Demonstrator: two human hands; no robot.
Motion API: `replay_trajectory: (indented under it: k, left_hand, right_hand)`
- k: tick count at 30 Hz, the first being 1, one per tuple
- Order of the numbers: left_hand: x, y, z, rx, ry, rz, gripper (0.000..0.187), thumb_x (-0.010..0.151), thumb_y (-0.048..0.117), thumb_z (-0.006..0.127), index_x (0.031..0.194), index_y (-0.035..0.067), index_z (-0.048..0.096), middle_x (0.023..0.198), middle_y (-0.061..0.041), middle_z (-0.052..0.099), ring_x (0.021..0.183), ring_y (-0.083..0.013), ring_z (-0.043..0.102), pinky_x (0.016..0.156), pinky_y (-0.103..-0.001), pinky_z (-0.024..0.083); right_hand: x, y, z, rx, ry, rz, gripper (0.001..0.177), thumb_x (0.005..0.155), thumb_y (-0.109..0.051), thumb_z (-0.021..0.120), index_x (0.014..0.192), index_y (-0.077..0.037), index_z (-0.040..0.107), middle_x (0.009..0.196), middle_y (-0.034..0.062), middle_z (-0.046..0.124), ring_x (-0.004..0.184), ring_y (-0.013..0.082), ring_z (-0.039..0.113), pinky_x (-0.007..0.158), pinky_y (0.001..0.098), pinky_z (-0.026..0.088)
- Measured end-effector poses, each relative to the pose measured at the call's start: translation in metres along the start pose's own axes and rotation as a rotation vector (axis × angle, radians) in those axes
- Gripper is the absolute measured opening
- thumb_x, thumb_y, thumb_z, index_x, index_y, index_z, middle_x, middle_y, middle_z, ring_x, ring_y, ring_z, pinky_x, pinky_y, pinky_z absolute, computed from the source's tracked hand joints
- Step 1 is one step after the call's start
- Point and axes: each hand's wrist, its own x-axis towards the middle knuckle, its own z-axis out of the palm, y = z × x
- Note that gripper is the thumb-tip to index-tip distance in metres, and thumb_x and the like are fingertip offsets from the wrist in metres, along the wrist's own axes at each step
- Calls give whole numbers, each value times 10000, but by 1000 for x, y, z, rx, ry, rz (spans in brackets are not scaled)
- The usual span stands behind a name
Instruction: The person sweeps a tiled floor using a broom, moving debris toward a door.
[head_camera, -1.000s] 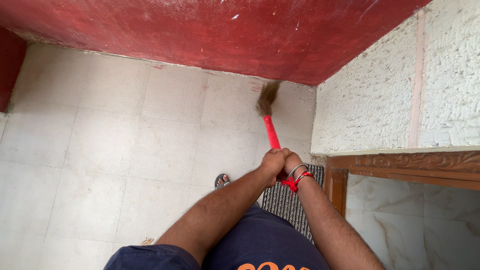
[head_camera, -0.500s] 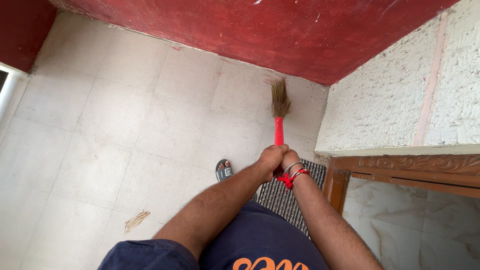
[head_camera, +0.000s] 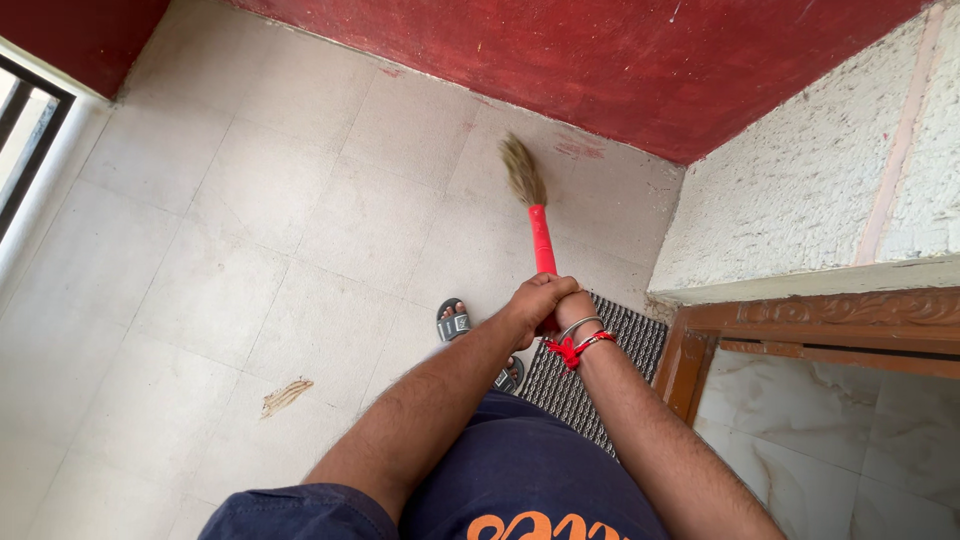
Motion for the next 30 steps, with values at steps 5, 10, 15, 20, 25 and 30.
replay_trajectory:
  k: [5,10,15,20,25,30]
  left_hand:
    - [-4,-15,-14,59,-39,-58,298,865,330,640,1052,97,640,826,-91,675,618,-202,650,463,-344,529]
    - [-6,-23,-30,-49,90,-109,326,856,312,668,1058,57,646,870,-111,677,667,-217,655,537,-364,553]
    - [-18,-11,-48,-120,177,0,329,847,289,680,1009,6,642,895,-124,651,684,-225,647,549,-401,576]
    - [-34,-5,-69,-100,108,43,267,853,265,679,944,29,594,866,-129,627,667,-258,629,525,-431,568]
    - [-43,-10,-91,-54,65,6,289,866,293,659,982,37,593,858,-133,640,628,-248,636,497,-413,553]
    - [-47,-18,-120,-110,131,-50,333,868,289,667,1033,6,609,868,-119,645,609,-208,647,499,-385,571]
  right_hand:
    - [-25,5,28,-22,202,181,281,1003,-286,501,1133,-57,600,895,135,678,728,308,693,541,490,585]
    - [-22,13,40,-180,177,291,317,989,-314,501,1108,-41,610,876,170,686,706,311,695,528,486,583]
    - [9,27,44,-133,62,284,344,1021,-347,577,1075,-10,617,795,133,613,580,243,579,444,391,477]
    - [-16,18,83,-47,140,261,301,981,-307,488,1026,-35,608,789,121,650,600,243,642,497,410,537]
    - [-26,32,102,-59,190,224,310,1002,-294,497,1041,-16,630,789,128,639,590,252,618,482,410,517]
    - [-24,49,123,-84,128,385,337,995,-319,475,1003,-9,606,797,155,663,621,287,651,515,453,541]
